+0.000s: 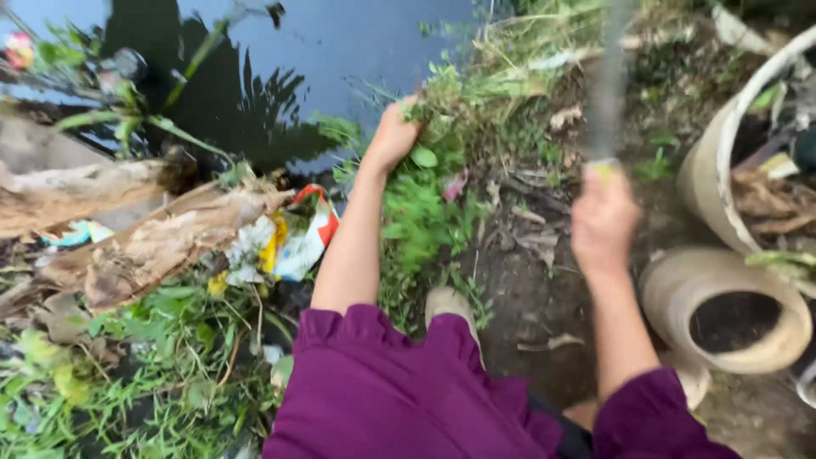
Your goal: Cutting and clearing weeds and grass near the edge of a canal using a knife.
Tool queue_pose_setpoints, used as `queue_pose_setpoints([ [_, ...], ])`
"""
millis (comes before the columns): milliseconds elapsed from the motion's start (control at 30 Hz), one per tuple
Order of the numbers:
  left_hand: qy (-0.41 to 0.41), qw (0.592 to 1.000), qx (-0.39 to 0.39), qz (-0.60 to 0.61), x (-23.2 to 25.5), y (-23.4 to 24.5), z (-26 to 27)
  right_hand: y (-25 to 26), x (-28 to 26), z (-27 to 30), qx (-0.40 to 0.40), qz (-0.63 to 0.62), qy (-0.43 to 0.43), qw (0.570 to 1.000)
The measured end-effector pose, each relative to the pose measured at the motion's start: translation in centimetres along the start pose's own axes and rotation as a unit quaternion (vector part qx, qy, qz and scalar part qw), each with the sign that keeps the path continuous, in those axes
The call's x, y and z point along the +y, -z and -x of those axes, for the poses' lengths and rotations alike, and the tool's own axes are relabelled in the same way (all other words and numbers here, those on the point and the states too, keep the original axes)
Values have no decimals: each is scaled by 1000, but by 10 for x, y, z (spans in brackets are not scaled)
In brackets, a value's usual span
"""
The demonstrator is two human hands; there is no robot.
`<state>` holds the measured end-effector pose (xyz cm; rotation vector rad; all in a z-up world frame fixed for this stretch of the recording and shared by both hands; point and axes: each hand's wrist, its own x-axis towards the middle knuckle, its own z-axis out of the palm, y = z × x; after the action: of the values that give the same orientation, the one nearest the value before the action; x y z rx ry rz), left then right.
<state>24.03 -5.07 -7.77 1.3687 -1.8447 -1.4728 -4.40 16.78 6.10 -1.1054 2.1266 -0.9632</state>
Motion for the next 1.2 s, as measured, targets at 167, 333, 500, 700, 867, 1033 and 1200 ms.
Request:
queue_pose_setpoints([
  [167, -3, 999, -48, -25, 90, -13, -14, 28, -33, -5, 11, -173, -72, 982],
  [333, 50, 977, -110, -174, 133, -124, -29, 29, -29, 2, -6, -137, -113, 984],
  [500, 5, 959, 52, -278, 133, -178, -9, 34, -28, 10, -4, -115, -104, 988],
  [700, -8, 907, 68, -416, 75, -195, -27, 43, -28, 12, -4, -98, -107, 989],
  [867, -82, 912, -45, -399, 114, -193, 2, 42, -29, 12, -6, -137, -116, 984],
  [1033, -418, 872, 112, -230, 142, -196, 92, 43, -25, 13, -2, -201, -88, 976],
  [1200, -52, 914, -37, -401, 136, -147, 7, 52, -48, 13, 15, -194, -91, 977],
])
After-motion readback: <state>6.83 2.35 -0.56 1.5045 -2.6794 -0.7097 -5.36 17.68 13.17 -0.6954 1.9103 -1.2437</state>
